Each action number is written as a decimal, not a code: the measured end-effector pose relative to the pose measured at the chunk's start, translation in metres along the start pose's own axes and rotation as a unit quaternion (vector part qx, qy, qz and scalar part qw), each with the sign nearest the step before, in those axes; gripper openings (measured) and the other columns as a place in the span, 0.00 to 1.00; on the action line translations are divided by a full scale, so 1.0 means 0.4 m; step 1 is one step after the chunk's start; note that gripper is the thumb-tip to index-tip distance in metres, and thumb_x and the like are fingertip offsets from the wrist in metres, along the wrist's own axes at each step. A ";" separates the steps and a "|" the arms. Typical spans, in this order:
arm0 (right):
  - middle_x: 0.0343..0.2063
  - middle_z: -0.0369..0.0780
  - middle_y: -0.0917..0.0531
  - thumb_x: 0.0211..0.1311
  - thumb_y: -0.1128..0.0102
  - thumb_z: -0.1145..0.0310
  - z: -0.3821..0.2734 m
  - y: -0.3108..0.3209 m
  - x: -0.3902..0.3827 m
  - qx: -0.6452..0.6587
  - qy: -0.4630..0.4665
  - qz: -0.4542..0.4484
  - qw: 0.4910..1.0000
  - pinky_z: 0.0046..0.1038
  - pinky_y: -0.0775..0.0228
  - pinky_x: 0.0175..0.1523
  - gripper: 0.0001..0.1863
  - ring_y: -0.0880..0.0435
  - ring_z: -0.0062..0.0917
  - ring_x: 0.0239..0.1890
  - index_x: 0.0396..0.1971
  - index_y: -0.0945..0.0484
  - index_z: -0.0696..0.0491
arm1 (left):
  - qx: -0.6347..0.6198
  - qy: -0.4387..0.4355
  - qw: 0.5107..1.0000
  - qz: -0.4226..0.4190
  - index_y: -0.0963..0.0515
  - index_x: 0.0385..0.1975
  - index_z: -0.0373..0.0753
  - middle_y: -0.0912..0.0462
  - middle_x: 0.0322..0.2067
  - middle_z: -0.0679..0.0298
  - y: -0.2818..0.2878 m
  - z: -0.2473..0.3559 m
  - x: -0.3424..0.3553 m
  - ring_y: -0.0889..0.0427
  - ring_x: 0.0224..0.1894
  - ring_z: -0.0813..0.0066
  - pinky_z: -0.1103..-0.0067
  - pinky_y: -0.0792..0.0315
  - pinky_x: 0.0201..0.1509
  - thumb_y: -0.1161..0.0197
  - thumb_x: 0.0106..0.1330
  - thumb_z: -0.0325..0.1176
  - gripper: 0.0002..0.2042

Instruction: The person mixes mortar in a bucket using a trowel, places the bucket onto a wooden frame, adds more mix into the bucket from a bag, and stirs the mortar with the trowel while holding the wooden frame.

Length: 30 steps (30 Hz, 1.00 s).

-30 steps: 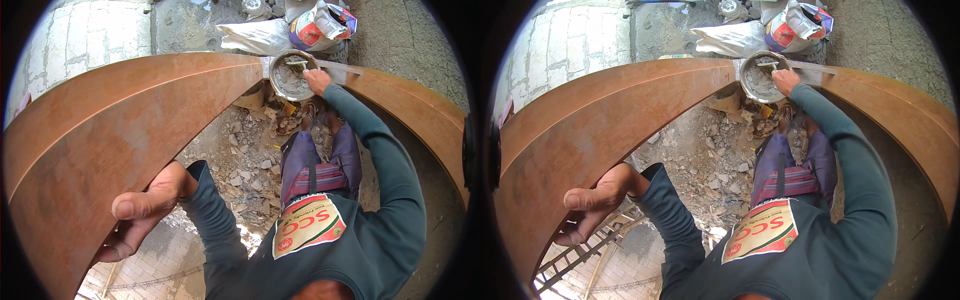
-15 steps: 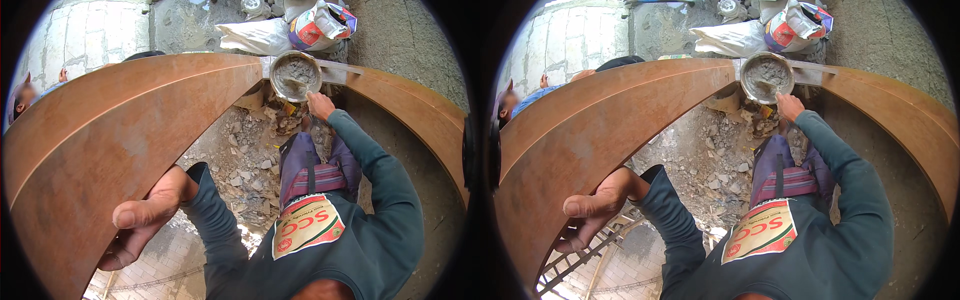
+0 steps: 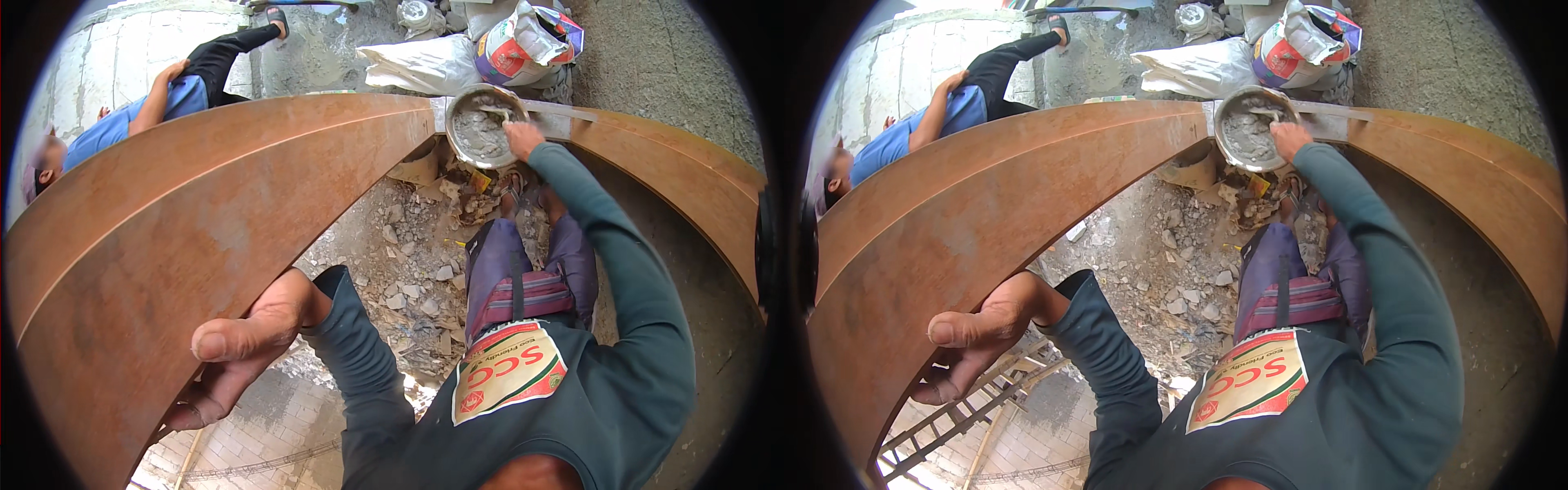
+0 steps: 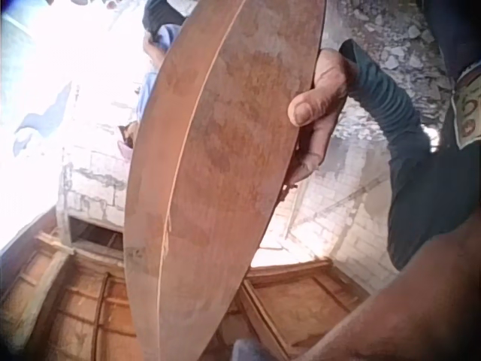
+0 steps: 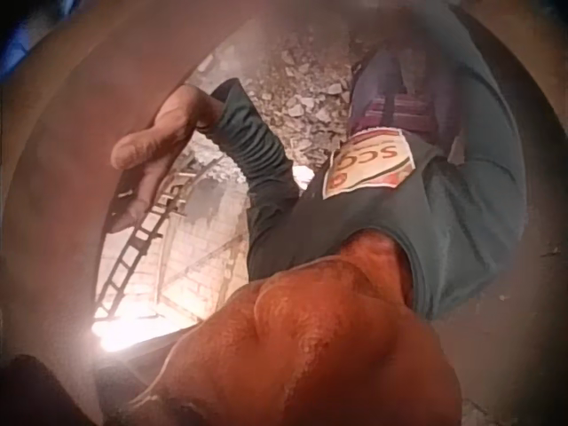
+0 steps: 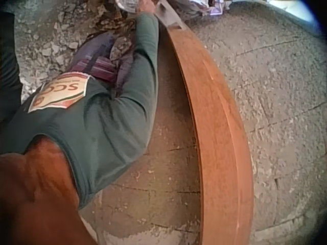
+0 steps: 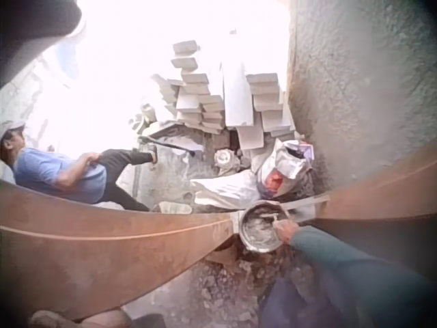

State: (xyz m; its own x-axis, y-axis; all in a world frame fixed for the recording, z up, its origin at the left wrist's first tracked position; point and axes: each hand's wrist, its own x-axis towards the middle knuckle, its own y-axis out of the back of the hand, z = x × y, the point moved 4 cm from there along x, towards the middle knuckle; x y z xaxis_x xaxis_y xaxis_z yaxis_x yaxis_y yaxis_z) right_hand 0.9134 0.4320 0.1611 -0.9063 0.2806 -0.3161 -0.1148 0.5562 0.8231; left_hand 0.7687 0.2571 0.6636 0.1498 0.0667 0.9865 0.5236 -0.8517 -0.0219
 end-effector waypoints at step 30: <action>0.31 0.55 0.20 0.62 0.54 0.68 0.068 -0.203 -0.006 0.084 -0.125 -0.012 0.989 0.46 0.29 0.41 0.11 0.20 0.48 0.37 0.37 0.28 0.60 | -0.029 0.044 0.999 0.006 0.49 0.61 0.25 0.38 0.49 0.46 -0.037 0.017 -0.006 0.33 0.53 0.58 0.64 0.33 0.52 0.42 0.61 0.49 0.38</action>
State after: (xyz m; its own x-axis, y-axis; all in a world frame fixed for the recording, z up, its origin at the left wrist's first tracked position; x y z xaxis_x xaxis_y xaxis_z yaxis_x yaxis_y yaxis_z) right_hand 0.9357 0.4074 0.0823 -0.7733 0.4386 -0.4579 -0.0469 0.6806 0.7311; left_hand 0.7662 0.2730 0.6604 0.0804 0.0122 0.9967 0.4728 -0.8807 -0.0274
